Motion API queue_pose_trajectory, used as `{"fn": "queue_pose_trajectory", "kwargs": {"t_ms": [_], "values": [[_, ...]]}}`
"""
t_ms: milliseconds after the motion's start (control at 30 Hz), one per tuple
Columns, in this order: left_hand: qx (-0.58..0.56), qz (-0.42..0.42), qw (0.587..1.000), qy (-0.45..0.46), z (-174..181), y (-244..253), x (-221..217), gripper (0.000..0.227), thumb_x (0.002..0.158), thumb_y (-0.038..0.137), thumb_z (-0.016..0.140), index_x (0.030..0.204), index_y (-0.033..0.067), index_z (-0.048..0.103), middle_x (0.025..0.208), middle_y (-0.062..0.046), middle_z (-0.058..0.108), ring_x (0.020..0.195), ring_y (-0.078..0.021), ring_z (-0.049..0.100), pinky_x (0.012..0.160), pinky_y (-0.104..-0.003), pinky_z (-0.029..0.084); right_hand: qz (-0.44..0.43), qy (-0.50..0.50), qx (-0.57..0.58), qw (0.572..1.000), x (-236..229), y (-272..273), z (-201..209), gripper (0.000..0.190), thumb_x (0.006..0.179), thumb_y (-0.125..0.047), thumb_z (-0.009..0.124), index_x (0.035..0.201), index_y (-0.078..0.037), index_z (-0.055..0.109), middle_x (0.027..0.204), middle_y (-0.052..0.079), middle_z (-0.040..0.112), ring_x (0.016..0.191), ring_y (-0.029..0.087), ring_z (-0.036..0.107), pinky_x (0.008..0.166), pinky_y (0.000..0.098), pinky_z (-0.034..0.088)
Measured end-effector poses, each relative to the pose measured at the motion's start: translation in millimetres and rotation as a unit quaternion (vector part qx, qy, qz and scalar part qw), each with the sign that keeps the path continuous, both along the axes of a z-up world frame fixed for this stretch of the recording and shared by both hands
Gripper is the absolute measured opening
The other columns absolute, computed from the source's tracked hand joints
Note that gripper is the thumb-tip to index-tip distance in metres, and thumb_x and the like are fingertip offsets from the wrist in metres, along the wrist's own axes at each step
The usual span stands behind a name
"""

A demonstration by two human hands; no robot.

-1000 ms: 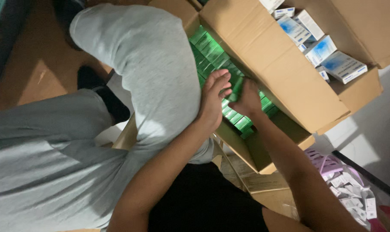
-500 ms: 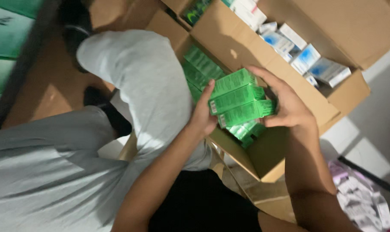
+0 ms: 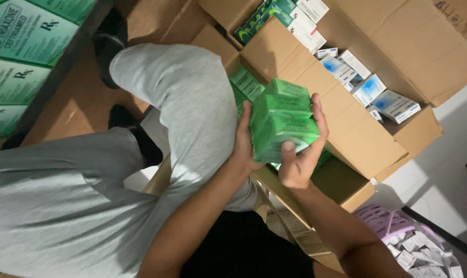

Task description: The person repeatedly picks up green medicine boxes from a cardboard box on the floor and stacks them on a nearby shelf. The person handles the boxes by hand, arranging them in neat rows on the shelf.

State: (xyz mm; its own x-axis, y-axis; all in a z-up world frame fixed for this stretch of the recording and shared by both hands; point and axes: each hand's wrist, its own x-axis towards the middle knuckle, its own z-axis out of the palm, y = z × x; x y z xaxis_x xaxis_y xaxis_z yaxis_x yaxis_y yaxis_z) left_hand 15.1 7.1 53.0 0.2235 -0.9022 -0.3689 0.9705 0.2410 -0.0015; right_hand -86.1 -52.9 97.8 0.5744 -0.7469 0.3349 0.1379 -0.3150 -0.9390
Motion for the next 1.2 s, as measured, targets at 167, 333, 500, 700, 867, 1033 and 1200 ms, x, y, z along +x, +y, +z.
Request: {"fn": "queue_pose_trajectory", "kwargs": {"t_ms": [167, 333, 500, 700, 867, 1033, 1200], "values": [[-0.002, 0.019, 1.000, 0.021, -4, -2, 0, 0.074, 0.109, 0.064, 0.037, 0.150, 0.0044, 0.049, 0.142, -0.018, 0.059, 0.129, -0.0331, 0.059, 0.112, -0.048, 0.047, 0.001, 0.016, 0.067, 0.998, 5, -7, 3, 0.067, 0.112, -0.031, 0.057, 0.162, 0.003, 0.028, 0.165, 0.023, 0.034, 0.154, 0.029, 0.037, 0.132, 0.0412, 0.027], [-0.035, 0.018, 0.999, -0.005, -9, 1, -4, 0.069, 0.111, 0.059, 0.038, 0.150, 0.0033, 0.051, 0.142, -0.018, 0.060, 0.128, -0.0330, 0.060, 0.113, -0.047, 0.047, 0.024, 0.068, 0.033, 0.997, -9, -18, 6, 0.071, 0.104, -0.025, 0.066, 0.160, 0.001, 0.030, 0.158, 0.019, 0.038, 0.143, 0.026, 0.042, 0.125, 0.0394, 0.033], [-0.027, -0.003, 1.000, -0.012, -9, 3, -5, 0.070, 0.111, 0.058, 0.038, 0.151, 0.0020, 0.049, 0.142, -0.020, 0.060, 0.128, -0.0338, 0.060, 0.113, -0.048, 0.046, -0.005, 0.071, -0.042, 0.997, -8, -18, -3, 0.074, 0.091, -0.023, 0.072, 0.155, -0.004, 0.040, 0.146, 0.016, 0.039, 0.140, 0.026, 0.041, 0.124, 0.0393, 0.034], [-0.018, 0.017, 1.000, 0.003, -5, 6, -6, 0.069, 0.109, 0.057, 0.041, 0.151, 0.0023, 0.047, 0.142, -0.020, 0.060, 0.130, -0.0352, 0.058, 0.114, -0.050, 0.045, -0.024, -0.045, 0.013, 0.999, 0, -4, -18, 0.075, 0.095, -0.036, 0.076, 0.149, -0.007, 0.033, 0.149, 0.018, 0.040, 0.137, 0.026, 0.044, 0.120, 0.0383, 0.036], [-0.042, 0.006, 0.998, 0.038, -5, 5, -4, 0.068, 0.107, 0.055, 0.045, 0.149, 0.0024, 0.049, 0.141, -0.019, 0.061, 0.129, -0.0351, 0.059, 0.114, -0.050, 0.045, -0.071, -0.061, -0.005, 0.996, 2, -4, -22, 0.074, 0.096, -0.035, 0.077, 0.149, -0.007, 0.033, 0.146, 0.018, 0.041, 0.132, 0.025, 0.044, 0.116, 0.0377, 0.035], [-0.041, 0.012, 0.998, 0.042, -6, 7, -4, 0.064, 0.109, 0.053, 0.048, 0.147, 0.0020, 0.054, 0.138, -0.019, 0.063, 0.126, -0.0341, 0.061, 0.113, -0.049, 0.045, -0.091, -0.013, -0.024, 0.995, 6, -2, -24, 0.074, 0.095, -0.033, 0.074, 0.151, -0.006, 0.033, 0.149, 0.020, 0.037, 0.143, 0.028, 0.039, 0.120, 0.0396, 0.030], [-0.019, 0.004, 0.999, 0.048, -6, 8, -3, 0.060, 0.105, 0.051, 0.050, 0.143, 0.0045, 0.055, 0.135, -0.017, 0.064, 0.123, -0.0337, 0.062, 0.110, -0.049, 0.047, -0.008, -0.046, -0.008, 0.999, 6, -1, -24, 0.075, 0.097, -0.029, 0.078, 0.150, -0.016, 0.026, 0.172, 0.023, 0.014, 0.161, 0.032, 0.019, 0.133, 0.0419, 0.020]]}}
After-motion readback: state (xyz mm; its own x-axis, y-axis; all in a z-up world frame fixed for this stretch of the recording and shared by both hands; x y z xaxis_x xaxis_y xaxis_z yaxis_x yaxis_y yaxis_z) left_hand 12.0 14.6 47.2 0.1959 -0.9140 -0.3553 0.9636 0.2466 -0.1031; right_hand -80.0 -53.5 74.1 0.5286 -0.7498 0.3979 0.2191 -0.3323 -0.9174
